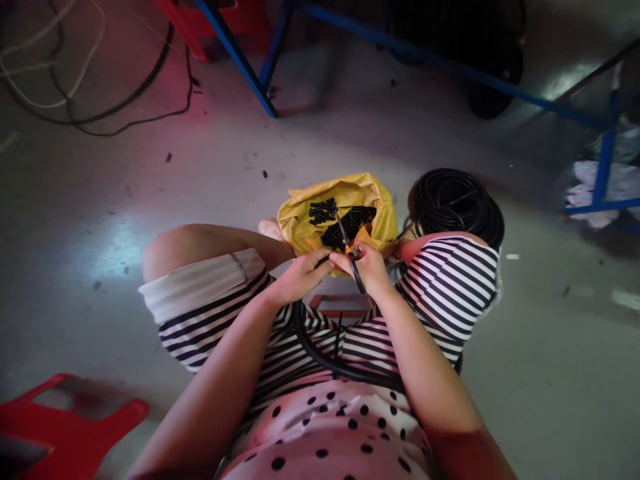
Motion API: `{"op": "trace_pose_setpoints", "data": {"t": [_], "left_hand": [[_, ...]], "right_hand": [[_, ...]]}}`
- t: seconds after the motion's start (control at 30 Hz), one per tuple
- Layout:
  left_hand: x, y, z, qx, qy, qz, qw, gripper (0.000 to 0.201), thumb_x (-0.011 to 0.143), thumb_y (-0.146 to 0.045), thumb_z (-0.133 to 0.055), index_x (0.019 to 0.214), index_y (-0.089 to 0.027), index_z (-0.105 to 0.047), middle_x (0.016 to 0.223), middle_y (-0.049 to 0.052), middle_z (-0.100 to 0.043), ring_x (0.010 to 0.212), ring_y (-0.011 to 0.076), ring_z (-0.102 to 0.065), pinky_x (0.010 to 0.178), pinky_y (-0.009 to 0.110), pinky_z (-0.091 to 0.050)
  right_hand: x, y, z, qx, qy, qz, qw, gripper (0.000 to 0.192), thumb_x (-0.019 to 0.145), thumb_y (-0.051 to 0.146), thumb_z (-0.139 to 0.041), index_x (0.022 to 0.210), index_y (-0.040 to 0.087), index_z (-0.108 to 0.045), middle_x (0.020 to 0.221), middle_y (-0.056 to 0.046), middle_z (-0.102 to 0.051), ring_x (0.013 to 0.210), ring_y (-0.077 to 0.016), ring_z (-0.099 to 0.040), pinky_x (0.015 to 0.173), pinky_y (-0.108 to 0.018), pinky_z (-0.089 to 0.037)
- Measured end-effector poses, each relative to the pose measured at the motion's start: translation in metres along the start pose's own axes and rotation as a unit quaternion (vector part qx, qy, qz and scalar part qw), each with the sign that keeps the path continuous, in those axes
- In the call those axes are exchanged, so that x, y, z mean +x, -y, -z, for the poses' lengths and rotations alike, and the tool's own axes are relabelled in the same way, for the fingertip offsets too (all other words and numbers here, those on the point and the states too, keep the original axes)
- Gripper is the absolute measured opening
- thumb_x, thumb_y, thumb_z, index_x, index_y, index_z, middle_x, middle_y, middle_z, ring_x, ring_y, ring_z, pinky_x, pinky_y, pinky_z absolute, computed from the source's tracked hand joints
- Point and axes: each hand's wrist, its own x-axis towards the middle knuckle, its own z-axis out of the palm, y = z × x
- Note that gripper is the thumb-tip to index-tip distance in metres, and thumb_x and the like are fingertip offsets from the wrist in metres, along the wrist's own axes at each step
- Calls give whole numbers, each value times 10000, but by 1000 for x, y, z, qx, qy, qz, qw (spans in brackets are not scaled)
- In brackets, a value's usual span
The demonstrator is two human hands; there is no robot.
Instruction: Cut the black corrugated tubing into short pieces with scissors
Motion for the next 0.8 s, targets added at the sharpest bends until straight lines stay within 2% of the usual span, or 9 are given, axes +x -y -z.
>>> {"op": "trace_pose_setpoints", "data": {"t": [0.13, 0.3, 0.4, 0.5, 0.57, 0.63, 0.7, 0.77, 0.8], "left_hand": [[-2, 1, -7, -24, 18, -17, 999, 154, 901, -294, -541, 1008, -189, -576, 998, 50, -705, 923, 193, -670, 853, 310, -512], [-2, 5, -14, -78, 12, -16, 997, 392, 903, -334, -601, 1247, -194, -474, 1141, 85, -693, 1035, 205, -671, 932, 363, -524], [-10, -4, -1, -51, -31, -24, 998, 581, 879, -360, -656, 1385, -180, -434, 1148, 108, -689, 1047, 217, -667, 953, 383, -531], [-32, -21, 34, -5, -132, -68, 989, 459, 893, -358, -652, 1311, -184, -577, 1250, 143, -673, 1157, 247, -641, 1019, 409, -522], [-48, -27, 67, -9, -208, -46, 977, 318, 918, -359, -608, 1193, -210, -671, 1096, 97, -735, 992, 220, -692, 917, 391, -579], [-54, -20, 107, 4, -379, -16, 925, 221, 861, -318, -662, 1041, -211, -730, 958, 52, -744, 884, 195, -694, 864, 372, -598], [-46, 6, 146, -27, -533, -5, 846, 187, 780, -232, -673, 951, -174, -726, 825, 19, -711, 751, 153, -662, 831, 364, -602], [-25, 48, 178, -88, -574, 98, 808, 148, 729, -122, -589, 851, -157, -665, 654, -29, -621, 631, 119, -614, 774, 356, -605], [-12, 73, 190, -107, -558, 168, 806, 130, 720, -92, -573, 816, -157, -629, 613, -45, -590, 620, 107, -604, 768, 337, -602]], "right_hand": [[-2, 7, -4, 68, 19, -13, 997, 430, 651, 556, -778, 726, 216, -526, 649, 37, -507, 616, -139, -473, 570, -266, -384], [-7, 22, -3, 122, 34, -26, 992, 398, 655, 548, -738, 768, 208, -564, 675, 22, -545, 626, -150, -516, 586, -279, -432], [-9, 24, 0, 148, 20, -37, 988, 394, 649, 533, -747, 775, 207, -564, 654, 18, -562, 601, -153, -533, 587, -290, -444], [-10, 21, 3, 169, -27, -52, 984, 368, 646, 486, -766, 774, 202, -569, 622, 23, -569, 573, -141, -523, 587, -285, -438], [-11, 19, 5, 173, -50, -60, 982, 354, 655, 474, -765, 777, 202, -573, 611, 26, -570, 561, -137, -518, 583, -284, -430], [-13, 17, 6, 173, -65, -74, 980, 354, 655, 474, -769, 780, 203, -580, 604, 26, -572, 558, -142, -523, 579, -287, -425], [-15, 15, 8, 170, -79, -89, 978, 347, 651, 464, -780, 773, 202, -588, 600, 22, -576, 565, -150, -532, 584, -292, -421], [-19, 12, 8, 164, -90, -102, 977, 336, 657, 453, -788, 765, 200, -595, 604, 19, -580, 574, -152, -531, 593, -294, -415], [-20, 10, 9, 160, -94, -109, 977, 331, 665, 451, -789, 761, 200, -597, 608, 18, -581, 577, -151, -528, 596, -295, -411]]}}
